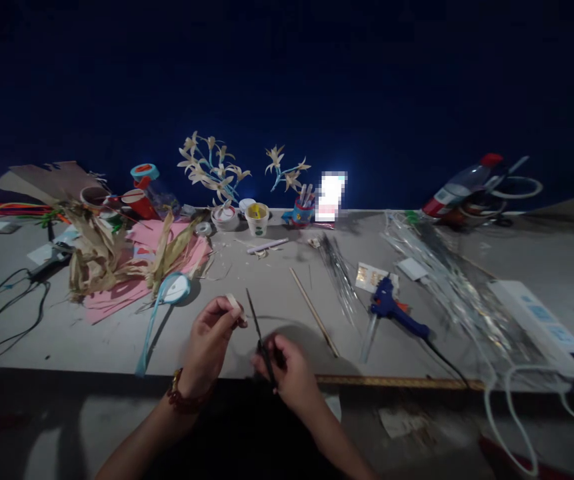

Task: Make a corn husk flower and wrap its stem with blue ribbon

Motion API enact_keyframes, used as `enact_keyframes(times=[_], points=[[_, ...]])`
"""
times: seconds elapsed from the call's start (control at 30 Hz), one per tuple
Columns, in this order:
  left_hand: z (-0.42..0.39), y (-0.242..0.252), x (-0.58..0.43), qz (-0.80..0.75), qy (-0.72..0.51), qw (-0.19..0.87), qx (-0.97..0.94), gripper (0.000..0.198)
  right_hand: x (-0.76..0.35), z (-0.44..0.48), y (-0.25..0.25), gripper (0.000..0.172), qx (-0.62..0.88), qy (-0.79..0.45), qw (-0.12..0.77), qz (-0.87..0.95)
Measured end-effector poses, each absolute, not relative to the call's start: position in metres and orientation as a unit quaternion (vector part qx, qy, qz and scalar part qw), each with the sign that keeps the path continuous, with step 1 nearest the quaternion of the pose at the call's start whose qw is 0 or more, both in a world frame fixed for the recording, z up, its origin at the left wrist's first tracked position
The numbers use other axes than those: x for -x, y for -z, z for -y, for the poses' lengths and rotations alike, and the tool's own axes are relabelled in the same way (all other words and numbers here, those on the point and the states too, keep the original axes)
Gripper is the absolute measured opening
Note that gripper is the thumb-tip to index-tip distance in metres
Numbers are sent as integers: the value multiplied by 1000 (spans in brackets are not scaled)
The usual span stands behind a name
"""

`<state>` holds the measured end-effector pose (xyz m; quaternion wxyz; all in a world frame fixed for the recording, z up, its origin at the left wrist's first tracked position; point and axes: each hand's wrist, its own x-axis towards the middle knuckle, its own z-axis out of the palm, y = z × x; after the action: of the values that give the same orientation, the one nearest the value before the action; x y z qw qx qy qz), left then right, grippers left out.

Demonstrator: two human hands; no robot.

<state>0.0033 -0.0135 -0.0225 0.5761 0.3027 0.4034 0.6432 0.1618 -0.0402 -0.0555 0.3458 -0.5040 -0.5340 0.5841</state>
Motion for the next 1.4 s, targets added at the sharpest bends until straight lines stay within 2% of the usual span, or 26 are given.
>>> enact_keyframes(times=[0.2, 0.3, 0.6, 0.7, 0.8, 0.87, 0.97, 1.07, 1.27, 1.4], points=[[19, 22, -9, -377, -634, 614, -280, 12, -147, 30, 46, 45, 466, -591, 509, 417], [21, 21, -12, -376, -641, 612, -269, 14, -136, 23, 39, 42, 441, -582, 562, 389], [24, 30, -13, -378, -616, 628, -289, 15, -132, 15, 37, 41, 414, -570, 597, 383], [28, 35, -3, -427, -593, 583, -356, 12, -143, 10, 34, 38, 413, -579, 559, 427], [27, 29, 14, -497, -621, 370, -480, 7, -158, 3, 27, 34, 415, -603, 462, 500], [23, 18, 25, -500, -543, 296, -606, 12, -166, -1, 20, 32, 417, -606, 405, 542], [15, 3, 33, -429, -423, 353, -716, 3, -171, -6, 10, 26, 408, -600, 356, 589], [10, -1, 33, -390, -386, 430, -717, 6, -168, -10, 7, 26, 387, -617, 351, 588], [16, 11, 22, -421, -447, 510, -603, 13, -163, 0, 25, 34, 429, -613, 439, 496], [20, 14, 14, -434, -507, 538, -515, 14, -167, 26, 40, 29, 471, -594, 360, 544]])
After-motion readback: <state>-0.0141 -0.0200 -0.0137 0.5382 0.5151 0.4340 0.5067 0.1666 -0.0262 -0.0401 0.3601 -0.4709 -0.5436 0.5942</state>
